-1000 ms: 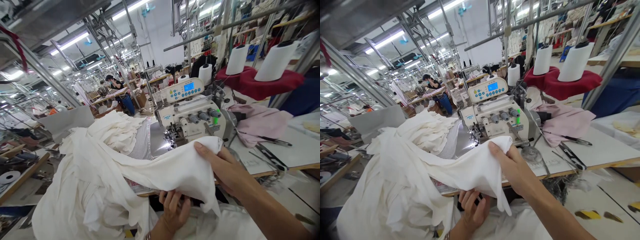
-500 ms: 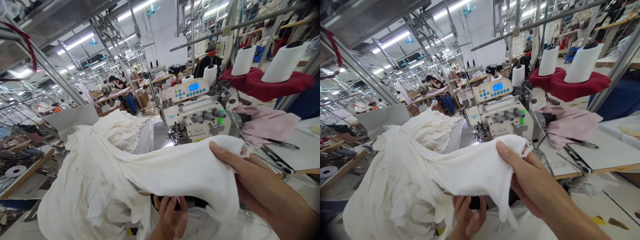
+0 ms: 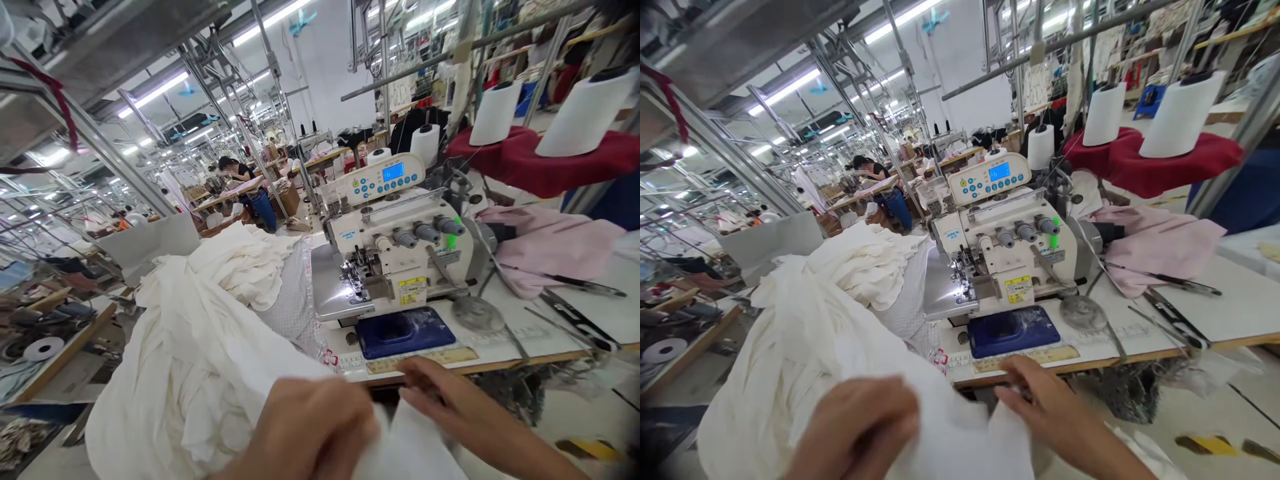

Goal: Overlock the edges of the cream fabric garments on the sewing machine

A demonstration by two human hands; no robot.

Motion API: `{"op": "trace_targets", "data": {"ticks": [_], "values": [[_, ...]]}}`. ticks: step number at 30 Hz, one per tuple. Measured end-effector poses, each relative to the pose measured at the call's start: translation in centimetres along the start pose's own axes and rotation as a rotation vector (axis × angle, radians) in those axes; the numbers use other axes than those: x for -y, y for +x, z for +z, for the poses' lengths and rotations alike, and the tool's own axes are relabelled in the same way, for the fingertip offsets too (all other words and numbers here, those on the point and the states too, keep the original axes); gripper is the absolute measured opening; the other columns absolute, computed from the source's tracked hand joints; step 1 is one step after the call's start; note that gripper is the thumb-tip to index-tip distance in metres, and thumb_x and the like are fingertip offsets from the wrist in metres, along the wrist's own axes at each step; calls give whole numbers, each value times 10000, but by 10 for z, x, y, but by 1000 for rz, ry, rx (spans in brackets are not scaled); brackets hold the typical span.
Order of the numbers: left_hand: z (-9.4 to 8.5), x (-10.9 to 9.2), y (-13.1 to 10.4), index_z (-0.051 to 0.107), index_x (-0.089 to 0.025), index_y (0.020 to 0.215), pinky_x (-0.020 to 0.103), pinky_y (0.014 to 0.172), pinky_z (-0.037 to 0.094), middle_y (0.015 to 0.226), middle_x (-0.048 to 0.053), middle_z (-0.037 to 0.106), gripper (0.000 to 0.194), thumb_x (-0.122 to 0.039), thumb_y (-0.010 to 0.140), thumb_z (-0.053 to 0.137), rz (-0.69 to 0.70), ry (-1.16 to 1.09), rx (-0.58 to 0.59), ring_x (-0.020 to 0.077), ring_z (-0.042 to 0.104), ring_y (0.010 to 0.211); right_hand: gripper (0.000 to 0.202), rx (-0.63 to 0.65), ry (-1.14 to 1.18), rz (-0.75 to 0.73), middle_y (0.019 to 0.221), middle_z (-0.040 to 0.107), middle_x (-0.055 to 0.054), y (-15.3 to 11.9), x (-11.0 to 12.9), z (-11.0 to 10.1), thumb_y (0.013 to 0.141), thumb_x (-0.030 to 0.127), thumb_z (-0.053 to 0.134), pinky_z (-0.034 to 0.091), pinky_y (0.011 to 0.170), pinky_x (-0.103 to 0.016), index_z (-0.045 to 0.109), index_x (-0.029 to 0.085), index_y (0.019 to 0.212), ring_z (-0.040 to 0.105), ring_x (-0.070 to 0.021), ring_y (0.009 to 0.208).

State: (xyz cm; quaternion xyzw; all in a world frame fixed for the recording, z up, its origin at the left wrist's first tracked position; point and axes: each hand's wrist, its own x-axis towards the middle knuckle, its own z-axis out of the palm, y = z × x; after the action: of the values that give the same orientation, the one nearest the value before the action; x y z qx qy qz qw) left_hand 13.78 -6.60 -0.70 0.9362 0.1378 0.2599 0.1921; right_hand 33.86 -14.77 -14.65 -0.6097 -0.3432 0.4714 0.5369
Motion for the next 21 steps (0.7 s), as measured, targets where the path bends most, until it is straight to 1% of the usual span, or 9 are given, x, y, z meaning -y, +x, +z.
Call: {"op": "trace_targets", "data": {"ticks": [2, 4, 6, 7, 10, 13, 16, 18, 21], "values": [[5, 19, 28, 550, -217, 776, 197, 481, 385, 618, -47, 549, 181, -234, 938, 472, -182, -109, 185, 77, 478, 525, 456, 152, 264, 31, 908, 767, -89, 6, -2, 17, 730, 630, 660, 516, 864, -419, 773, 221, 897, 688, -303, 904], [16, 46, 49, 519, -196, 721, 193, 496, 343, 607, -56, 497, 217, -248, 925, 464, -346, -145, 254, 75, 436, 544, 632, 228, 559, 156, 750, 758, -101, 11, 1, 32, 789, 752, 469, 543, 767, -412, 773, 198, 797, 709, -295, 789], [27, 71, 60, 504, -189, 706, 200, 493, 317, 586, -58, 448, 238, -277, 919, 443, -427, -118, 237, 81, 395, 536, 748, 181, 697, 222, 627, 726, -104, 18, 3, 41, 765, 831, 371, 549, 688, -410, 756, 193, 703, 706, -301, 706], [32, 82, 61, 507, -188, 711, 203, 494, 314, 583, -57, 442, 243, -290, 919, 432, -446, -94, 216, 85, 391, 535, 730, 122, 717, 214, 620, 725, -102, 22, 3, 44, 742, 837, 406, 548, 671, -401, 752, 196, 697, 703, -302, 702], [37, 102, 56, 541, -190, 735, 221, 517, 313, 589, -49, 475, 259, -321, 923, 420, -471, 4, 154, 101, 424, 548, 487, -44, 666, 115, 672, 741, -70, 36, 4, 48, 690, 684, 671, 531, 606, -344, 747, 211, 775, 684, -273, 687], [39, 110, 53, 594, -203, 802, 250, 574, 332, 579, -44, 515, 248, -402, 901, 484, -501, 136, 101, 124, 467, 550, 314, -167, 563, -25, 683, 719, -25, 50, 9, 48, 692, 502, 781, 498, 560, -269, 704, 206, 763, 629, -200, 631], [44, 117, 55, 617, -212, 860, 279, 636, 372, 620, -20, 588, 284, -490, 849, 560, -523, 241, 60, 162, 543, 590, 324, -247, 508, -82, 721, 700, -11, 65, 16, 47, 679, 474, 800, 493, 581, -238, 677, 195, 790, 598, -172, 656], [47, 123, 57, 610, -217, 856, 281, 646, 381, 671, -4, 630, 277, -490, 834, 574, -532, 278, 41, 180, 583, 631, 365, -300, 468, -101, 743, 689, -11, 73, 18, 47, 682, 480, 793, 490, 575, -232, 658, 190, 860, 590, -169, 668], [48, 135, 57, 587, -223, 845, 271, 647, 384, 738, -1, 658, 231, -452, 820, 586, -541, 290, 17, 186, 608, 681, 391, -374, 385, -116, 637, 605, 29, 82, 19, 49, 725, 492, 753, 433, 491, -216, 589, 198, 924, 520, -140, 567]]}}
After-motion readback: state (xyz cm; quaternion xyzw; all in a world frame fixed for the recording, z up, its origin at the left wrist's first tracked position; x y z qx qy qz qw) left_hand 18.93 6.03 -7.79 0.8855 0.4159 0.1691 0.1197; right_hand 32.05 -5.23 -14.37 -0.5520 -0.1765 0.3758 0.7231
